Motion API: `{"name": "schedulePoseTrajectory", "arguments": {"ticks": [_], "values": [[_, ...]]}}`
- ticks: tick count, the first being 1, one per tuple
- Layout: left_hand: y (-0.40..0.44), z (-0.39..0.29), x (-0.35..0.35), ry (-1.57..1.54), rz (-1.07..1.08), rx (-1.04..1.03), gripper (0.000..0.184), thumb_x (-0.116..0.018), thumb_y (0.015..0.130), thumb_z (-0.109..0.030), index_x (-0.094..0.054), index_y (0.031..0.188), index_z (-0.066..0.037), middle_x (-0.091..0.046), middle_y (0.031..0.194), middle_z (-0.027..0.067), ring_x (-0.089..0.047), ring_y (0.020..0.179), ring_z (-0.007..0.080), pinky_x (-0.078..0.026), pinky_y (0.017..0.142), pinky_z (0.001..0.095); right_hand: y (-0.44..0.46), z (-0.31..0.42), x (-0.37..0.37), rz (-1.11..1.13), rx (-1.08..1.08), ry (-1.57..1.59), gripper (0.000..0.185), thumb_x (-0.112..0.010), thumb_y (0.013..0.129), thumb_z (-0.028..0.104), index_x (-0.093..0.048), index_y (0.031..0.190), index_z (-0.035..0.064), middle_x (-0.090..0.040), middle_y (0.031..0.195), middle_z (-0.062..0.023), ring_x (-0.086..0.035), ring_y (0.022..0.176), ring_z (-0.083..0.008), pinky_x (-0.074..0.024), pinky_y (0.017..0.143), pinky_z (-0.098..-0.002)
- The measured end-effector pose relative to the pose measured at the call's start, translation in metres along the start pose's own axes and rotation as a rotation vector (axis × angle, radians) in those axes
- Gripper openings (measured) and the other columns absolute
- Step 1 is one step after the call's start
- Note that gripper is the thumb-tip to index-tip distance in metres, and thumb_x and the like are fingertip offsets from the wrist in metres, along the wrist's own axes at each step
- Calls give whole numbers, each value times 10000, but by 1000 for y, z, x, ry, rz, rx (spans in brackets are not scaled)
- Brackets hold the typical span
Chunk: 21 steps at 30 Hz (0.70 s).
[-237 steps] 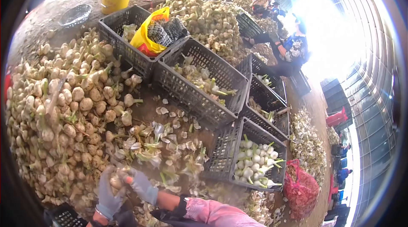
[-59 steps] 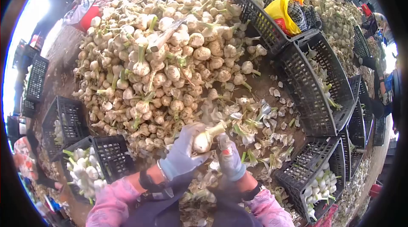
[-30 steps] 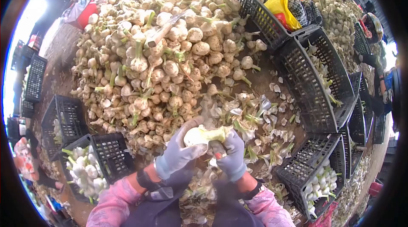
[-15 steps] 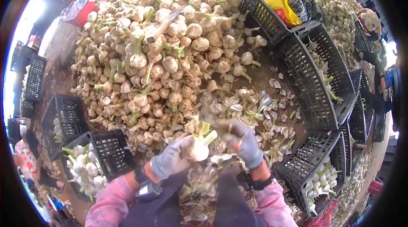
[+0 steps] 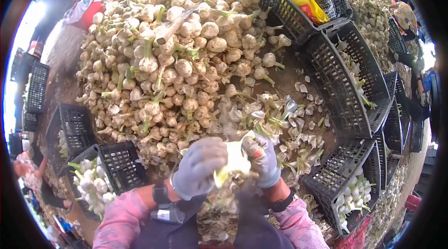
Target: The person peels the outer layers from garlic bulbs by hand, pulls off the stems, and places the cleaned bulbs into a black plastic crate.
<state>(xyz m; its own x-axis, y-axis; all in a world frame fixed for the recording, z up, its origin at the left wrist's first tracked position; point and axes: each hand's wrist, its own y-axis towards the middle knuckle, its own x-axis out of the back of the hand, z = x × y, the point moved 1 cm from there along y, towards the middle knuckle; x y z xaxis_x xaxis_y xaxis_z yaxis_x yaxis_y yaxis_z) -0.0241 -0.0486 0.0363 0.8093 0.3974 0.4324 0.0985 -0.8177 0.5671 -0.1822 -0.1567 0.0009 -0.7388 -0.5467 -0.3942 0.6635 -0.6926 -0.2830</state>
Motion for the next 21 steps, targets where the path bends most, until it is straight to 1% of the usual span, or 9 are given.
{"name": "schedulePoseTrajectory", "arguments": {"ticks": [3, 5, 9, 10, 13, 14, 17, 20, 21], "values": [[-1, -5, 0, 26, 211, -196, 275, -692, 806, -157, -612, 1050, -58, -630, 1060, 110, -621, 1010, 301, -528, 888, 440, 3, 12, 7, -90, -32, 115, 186, -592, 969, 203, -625, 879, 44, -544, 774, 42, -475, 681, -47, -378, 618, -212], [1, -15, -6, -160, 566, -263, 257, -657, 776, -123, -607, 1020, -61, -617, 1034, 94, -615, 998, 302, -527, 871, 429, 9, 8, 16, -179, 1, 242, 185, -592, 968, 205, -639, 893, 42, -564, 766, 33, -481, 633, -55, -378, 589, -218], [-41, 28, -32, 87, 1041, 213, 224, -608, 784, -101, -611, 1007, -84, -646, 1024, 120, -643, 966, 316, -535, 795, 429, 7, 17, 15, -274, -165, 373, 224, -614, 961, 262, -672, 988, 48, -605, 769, 19, -543, 608, -80, -391, 538, -214], [-40, 30, -33, 171, 1342, 543, 235, -623, 797, -133, -621, 1028, -93, -650, 1051, 129, -645, 983, 315, -533, 802, 426, 7, 6, 17, -301, -269, 535, 298, -630, 948, 316, -658, 1067, 44, -629, 791, 0, -579, 650, -97, -397, 529, -212], [-87, 50, -33, 358, 1621, 566, 271, -641, 799, -173, -631, 1058, -94, -647, 1059, 121, -644, 992, 314, -527, 838, 431, 11, 13, 20, -447, -515, 840, 381, -633, 936, 364, -634, 1133, 38, -657, 824, -21, -568, 659, -100, -386, 510, -217], [-98, 52, -24, 373, 1497, 493, 358, -678, 815, -263, -640, 1128, -93, -654, 1096, 137, -642, 1023, 347, -526, 866, 448, 11, 3, 27, -432, -546, 886, 422, -632, 932, 388, -615, 1168, 38, -682, 874, -34, -567, 673, -98, -380, 494, -210], [-39, 27, 0, 280, 1070, 859, 555, -741, 794, -362, -593, 1250, -82, -606, 1222, 187, -592, 1139, 370, -506, 924, 448, 6, -24, 38, -299, -553, 1059, 407, -617, 922, 361, -615, 1181, 46, -668, 948, -57, -562, 653, -124, -363, 463, -196], [-16, 14, 8, -5, 268, 563, 746, -791, 757, -424, -515, 1342, -54, -526, 1327, 225, -526, 1231, 369, -462, 992, 424, 4, -31, 20, -167, -537, 976, 408, -627, 934, 397, -624, 1131, 40, -685, 891, -33, -579, 670, -114, -401, 493, -192], [-13, 15, 4, -28, 241, 518, 766, -802, 746, -405, -500, 1351, -44, -516, 1330, 222, -518, 1235, 362, -450, 1004, 418, 1, -22, 6, -210, -593, 905, 392, -631, 945, 383, -623, 1110, 28, -673, 888, -26, -553, 646, -103, -428, 545, -208]]}}
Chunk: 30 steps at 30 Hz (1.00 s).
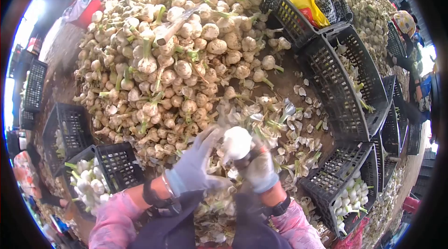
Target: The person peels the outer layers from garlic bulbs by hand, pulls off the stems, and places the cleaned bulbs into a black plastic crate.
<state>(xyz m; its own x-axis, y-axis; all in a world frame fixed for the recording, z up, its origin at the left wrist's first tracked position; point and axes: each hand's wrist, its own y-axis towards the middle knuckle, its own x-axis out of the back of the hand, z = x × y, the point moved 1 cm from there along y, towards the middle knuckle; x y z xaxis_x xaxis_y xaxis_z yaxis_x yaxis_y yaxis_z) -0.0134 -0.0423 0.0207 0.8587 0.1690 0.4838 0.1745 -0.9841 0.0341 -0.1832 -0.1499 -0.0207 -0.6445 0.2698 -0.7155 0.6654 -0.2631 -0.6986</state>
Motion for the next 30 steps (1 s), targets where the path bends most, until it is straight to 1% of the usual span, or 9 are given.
{"name": "schedulePoseTrajectory", "arguments": {"ticks": [4, 10, 14, 16, 20, 21, 23, 24, 30], "values": [[-4, 12, 9, -63, -87, -59, 653, -811, 697, -189, -530, 1267, -38, -555, 1208, 165, -549, 1139, 286, -449, 981, 384, 5, -4, -4, 405, 278, -886, 452, -679, 927, 367, -621, 1221, 29, -671, 1070, -65, -626, 976, -146, -510, 816, -275], [-113, 25, 165, 850, -655, 214, 555, -686, 658, -4, -530, 1191, -20, -529, 1159, 164, -537, 1097, 310, -444, 970, 395, 93, 105, 19, -469, 1133, -2157, 466, -745, 811, 194, -642, 1264, 207, -588, 1282, -104, -577, 1147, -258, -468, 1000, -366], [-285, 56, 249, 1427, -622, 605, 431, -681, 783, -148, -554, 1166, 6, -549, 1178, 204, -532, 1103, 383, -422, 987, 464, 130, 133, 18, -715, 729, -2473, 542, -698, 791, 157, -593, 1313, 261, -550, 1319, -129, -525, 1222, -321, -435, 1024, -391], [-397, 81, 279, 1168, -177, 1134, 377, -657, 828, -219, -588, 1125, 3, -577, 1112, 227, -524, 1088, 416, -427, 943, 486, 144, 146, 30, -690, 514, -2546, 576, -672, 786, 140, -569, 1336, 280, -543, 1335, -145, -523, 1234, -325, -436, 1020, -380], [-350, 33, 275, 1107, -45, 1404, 358, -626, 858, -201, -609, 1124, 39, -541, 1262, 297, -515, 1170, 457, -421, 998, 469, 114, 141, 48, -520, 1311, -1963, 533, -658, 804, 99, -564, 1328, 136, -603, 1227, -131, -602, 1115, -281, -469, 983, -368], [-302, 14, 256, 1139, -198, 1291, 335, -616, 858, -183, -618, 1115, 32, -542, 1278, 278, -521, 1177, 435, -419, 1005, 459, 109, 132, 49, -361, 1263, -1556, 460, -678, 847, 134, -570, 1292, 92, -629, 1149, -110, -622, 1050, -237, -489, 944, -357], [-236, 12, 219, 861, -608, 662, 343, -598, 851, -146, -613, 1159, 4, -546, 1306, 222, -528, 1199, 375, -407, 1029, 430, 57, 81, 1, -147, 499, -486, 406, -670, 896, 224, -572, 1271, 104, -634, 1137, -98, -616, 1010, -205, -515, 873, -347], [-191, -1, 206, 736, -333, 529, 437, -592, 884, -216, -564, 1262, 1, -506, 1352, 173, -485, 1262, 337, -348, 1091, 411, 54, 63, 10, 111, 320, -258, 403, -650, 909, 276, -559, 1265, 109, -634, 1125, -104, -613, 955, -212, -524, 788, -340], [-27, -6, 55, 279, -81, -43, 765, -732, 841, -326, -375, 1440, -13, -454, 1421, 226, -402, 1360, 376, -336, 1122, 434, 15, -47, -18, 434, 0, -267, 637, -622, 900, 552, -505, 1347, 115, -620, 1201, -114, -610, 990, -223, -483, 776, -324]]}}
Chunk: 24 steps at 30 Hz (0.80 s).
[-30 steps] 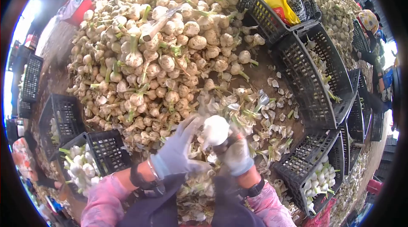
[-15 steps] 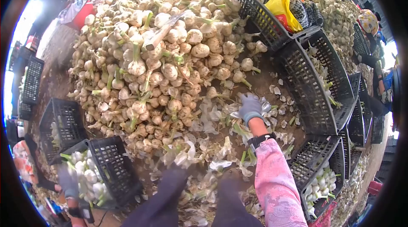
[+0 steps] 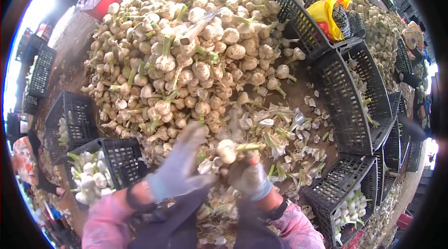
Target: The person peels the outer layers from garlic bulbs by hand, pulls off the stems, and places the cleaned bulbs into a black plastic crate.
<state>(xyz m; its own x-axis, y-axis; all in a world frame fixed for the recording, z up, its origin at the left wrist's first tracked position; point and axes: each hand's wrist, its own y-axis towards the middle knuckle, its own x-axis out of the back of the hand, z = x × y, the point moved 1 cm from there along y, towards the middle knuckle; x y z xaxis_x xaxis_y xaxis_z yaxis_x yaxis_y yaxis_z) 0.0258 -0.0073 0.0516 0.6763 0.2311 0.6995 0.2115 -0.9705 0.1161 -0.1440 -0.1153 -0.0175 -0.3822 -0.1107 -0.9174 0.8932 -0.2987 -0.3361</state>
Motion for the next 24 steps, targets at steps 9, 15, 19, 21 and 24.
{"name": "schedulePoseTrajectory", "arguments": {"ticks": [9, 15, 19, 21, 24], "values": [[11, 4, -50, -178, -8, 104, 728, -819, 761, -215, -448, 1356, -17, -579, 1185, 161, -630, 1025, 313, -509, 891, 370, -16, 13, -8, -292, 341, -922, 354, -568, 1001, 308, -618, 1160, -3, -639, 1021, -44, -591, 925, -138, -488, 810, -282], [17, -9, -52, -91, 19, 37, 759, -835, 720, -215, -446, 1346, -32, -544, 1211, 212, -577, 1081, 416, -492, 912, 448, -10, 1, -4, -303, 195, -490, 237, -663, 947, 129, -647, 1125, -26, -693, 983, -62, -659, 794, -124, -562, 672, -263], [15, -4, -52, -224, 51, 114, 752, -824, 758, -241, -430, 1363, -34, -537, 1216, 213, -562, 1114, 411, -473, 945, 425, -14, 0, -3, -277, 245, -445, 240, -647, 953, 106, -648, 1147, -37, -699, 999, -61, -662, 846, -125, -552, 724, -258], [13, -1, -52, -245, 48, 113, 756, -814, 780, -269, -415, 1379, -37, -537, 1226, 204, -567, 1118, 390, -473, 946, 401, -15, 0, -1, -260, 252, -483, 252, -627, 962, 85, -638, 1181, -41, -698, 1015, -56, -653, 930, -124, -536, 790, -256], [11, 2, -55, -399, 67, 143, 774, -786, 818, -325, -380, 1413, -41, -552, 1227, 182, -598, 1092, 328, -492, 912, 365, -13, 3, -8, -262, 437, -767, 267, -649, 944, 103, -655, 1182, -18, -699, 1048, -62, -637, 983, -147, -506, 830, -271]]}}
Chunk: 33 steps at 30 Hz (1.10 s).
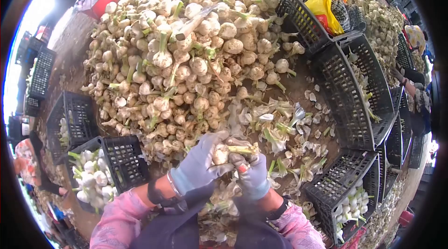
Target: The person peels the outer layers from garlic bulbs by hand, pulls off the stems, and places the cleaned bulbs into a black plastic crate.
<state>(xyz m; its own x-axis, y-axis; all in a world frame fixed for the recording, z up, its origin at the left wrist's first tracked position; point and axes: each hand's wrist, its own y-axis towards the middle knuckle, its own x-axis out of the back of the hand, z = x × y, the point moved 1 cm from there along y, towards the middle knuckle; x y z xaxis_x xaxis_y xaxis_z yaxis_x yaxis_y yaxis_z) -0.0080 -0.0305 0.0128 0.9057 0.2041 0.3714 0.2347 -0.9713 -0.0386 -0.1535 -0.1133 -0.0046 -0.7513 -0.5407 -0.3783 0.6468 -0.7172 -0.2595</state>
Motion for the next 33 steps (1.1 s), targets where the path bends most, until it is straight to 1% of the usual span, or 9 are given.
{"name": "schedulePoseTrajectory", "arguments": {"ticks": [3, 8, 13, 18, 20, 24, 27, 28, 33], "values": [[-5, -2, -2, -721, 224, 322, 764, -708, 884, -379, -327, 1459, -50, -597, 1158, 171, -645, 1001, 261, -529, 823, 351, 17, 6, 23, 205, 463, -482, 269, -712, 882, 155, -704, 1120, 29, -695, 1035, -83, -643, 943, -215, -503, 811, -317], [-15, 12, -2, -1459, 460, 593, 644, -575, 971, -278, -265, 1499, -80, -636, 1125, 212, -678, 888, 289, -550, 735, 376, 24, 18, 21, 105, 458, -724, 260, -722, 815, 142, -731, 1066, 73, -664, 949, -76, -626, 851, -228, -501, 764, -331], [-20, 30, 1, -1277, 439, 584, 625, -635, 929, -297, -380, 1400, 25, -635, 1135, 199, -672, 928, 270, -553, 788, 395, 32, -9, 48, -170, 23, -145, 323, -631, 919, 70, -612, 1241, 55, -603, 912, 21, -562, 840, -45, -487, 719, -195], [-16, 22, -10, -1149, 169, 516, 403, -525, 995, -172, -474, 1346, 22, -634, 1148, 91, -634, 1007, 176, -501, 876, 280, -3, 25, 30, 133, -154, -108, 341, -724, 859, 95, -628, 1182, 42, -648, 928, -59, -618, 806, -117, -511, 733, -254], [-17, 28, -17, -912, 107, 484, 343, -525, 1002, -156, -520, 1302, 8, -628, 1149, 70, -608, 1035, 158, -485, 905, 287, 5, 12, 31, 270, 394, -565, 286, -761, 837, 131, -665, 1091, 42, -663, 943, -99, -649, 812, -192, -513, 731, -303], [-7, 10, -7, -651, 25, 416, 343, -558, 984, -205, -557, 1265, -7, -617, 1132, 29, -576, 969, 106, -482, 838, 287, 4, 4, 30, 194, 278, -468, 208, -746, 851, 110, -675, 1025, 21, -688, 996, -115, -659, 842, -191, -508, 723, -296], [1, 5, -2, -239, -207, -173, 174, -562, 986, -166, -650, 1082, -50, -645, 997, 37, -607, 916, 156, -481, 809, 299, 1, 14, 32, -48, -111, -42, 129, -695, 899, 84, -675, 999, 5, -696, 1035, -90, -641, 847, -122, -505, 725, -266], [6, 4, 2, -19, -239, -356, 158, -570, 982, -170, -658, 1054, -60, -648, 977, 45, -614, 907, 170, -484, 805, 303, 3, 11, 40, -91, -31, -32, 101, -646, 936, 68, -673, 996, -8, -693, 1078, -78, -625, 845, -80, -500, 724, -239], [2, 4, -3, 436, 631, -247, 254, -673, 808, -197, -650, 1036, -89, -655, 1049, 81, -619, 988, 273, -489, 852, 388, 5, 18, 47, -180, -20, 136, 355, -664, 939, 233, -607, 1166, -34, -656, 908, -30, -618, 774, -97, -491, 691, -249]]}}
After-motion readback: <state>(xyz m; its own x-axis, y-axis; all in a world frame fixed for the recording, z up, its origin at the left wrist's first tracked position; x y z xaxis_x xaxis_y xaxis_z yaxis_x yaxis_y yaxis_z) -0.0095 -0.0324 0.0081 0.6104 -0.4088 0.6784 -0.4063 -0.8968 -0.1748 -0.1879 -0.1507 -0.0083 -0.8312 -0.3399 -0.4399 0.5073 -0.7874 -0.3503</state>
